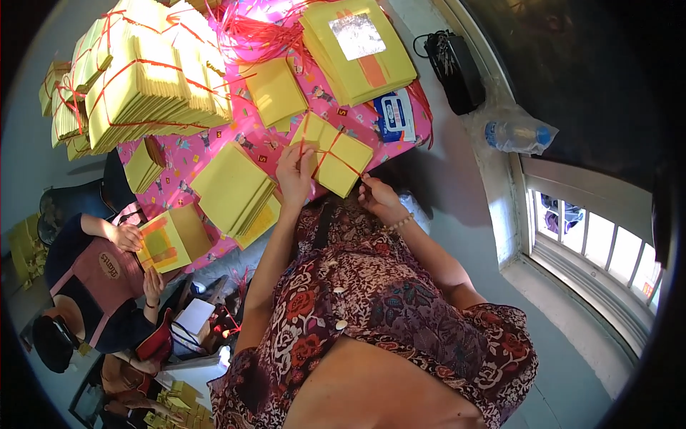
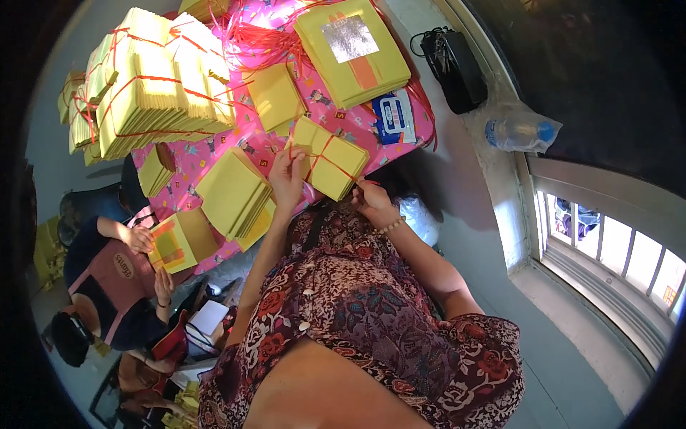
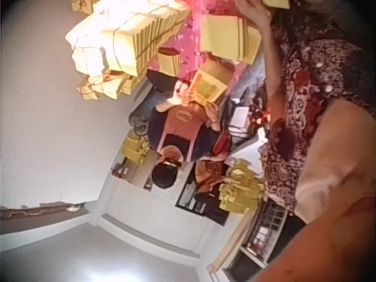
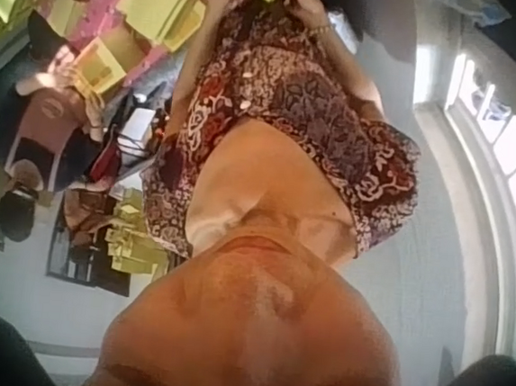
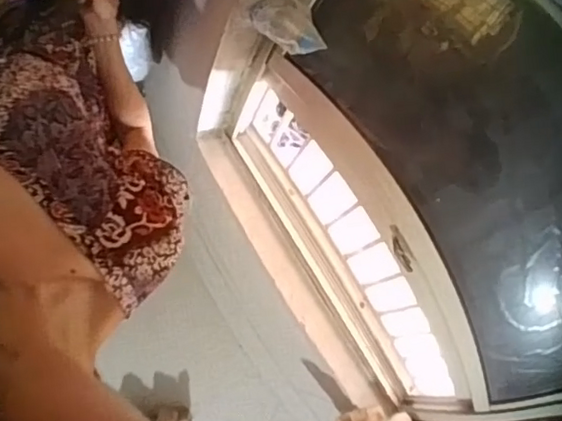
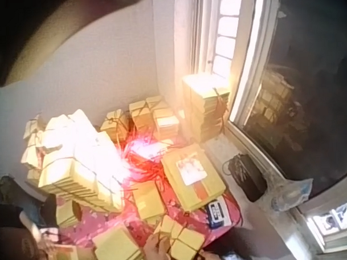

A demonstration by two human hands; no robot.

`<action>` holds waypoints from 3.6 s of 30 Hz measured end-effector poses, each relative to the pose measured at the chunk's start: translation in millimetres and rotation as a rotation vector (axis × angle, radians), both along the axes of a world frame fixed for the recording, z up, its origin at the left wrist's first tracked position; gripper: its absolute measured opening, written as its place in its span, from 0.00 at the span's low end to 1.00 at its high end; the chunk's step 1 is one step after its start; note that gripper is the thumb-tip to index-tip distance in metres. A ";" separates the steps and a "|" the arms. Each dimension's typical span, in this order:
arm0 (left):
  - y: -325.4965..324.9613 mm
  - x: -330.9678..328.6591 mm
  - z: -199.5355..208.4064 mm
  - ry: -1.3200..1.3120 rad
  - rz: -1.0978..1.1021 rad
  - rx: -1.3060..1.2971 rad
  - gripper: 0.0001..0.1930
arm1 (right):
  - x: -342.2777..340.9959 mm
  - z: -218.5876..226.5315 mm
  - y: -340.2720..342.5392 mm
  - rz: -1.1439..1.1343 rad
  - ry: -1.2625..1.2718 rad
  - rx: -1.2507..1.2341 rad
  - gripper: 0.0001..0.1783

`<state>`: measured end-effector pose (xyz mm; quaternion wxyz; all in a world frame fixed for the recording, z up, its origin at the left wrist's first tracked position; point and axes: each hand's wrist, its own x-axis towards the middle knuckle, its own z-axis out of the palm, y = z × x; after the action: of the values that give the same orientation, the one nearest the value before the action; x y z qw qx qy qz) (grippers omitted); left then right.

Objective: Stacking and bundling yellow paper products with red string.

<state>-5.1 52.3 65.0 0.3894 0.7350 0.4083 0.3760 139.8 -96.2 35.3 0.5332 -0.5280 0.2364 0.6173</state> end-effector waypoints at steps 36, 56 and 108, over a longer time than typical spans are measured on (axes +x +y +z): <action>70.9 0.7 -77.8 0.117 0.087 -1.061 0.15 | 6.3 -88.2 -3.1 0.114 -0.737 -0.205 0.11; 31.2 -3.8 -6.5 -0.578 0.112 -0.994 0.13 | 44.7 9.5 19.0 -0.194 -0.764 0.588 0.04; -39.4 45.3 32.4 0.493 -0.274 0.247 0.07 | 67.3 67.8 27.6 0.748 -1.696 0.609 0.05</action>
<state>40.2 12.9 97.4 0.2334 0.8942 0.3385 0.1772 207.1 -68.6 103.1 0.4098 -0.6774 -0.5784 0.1967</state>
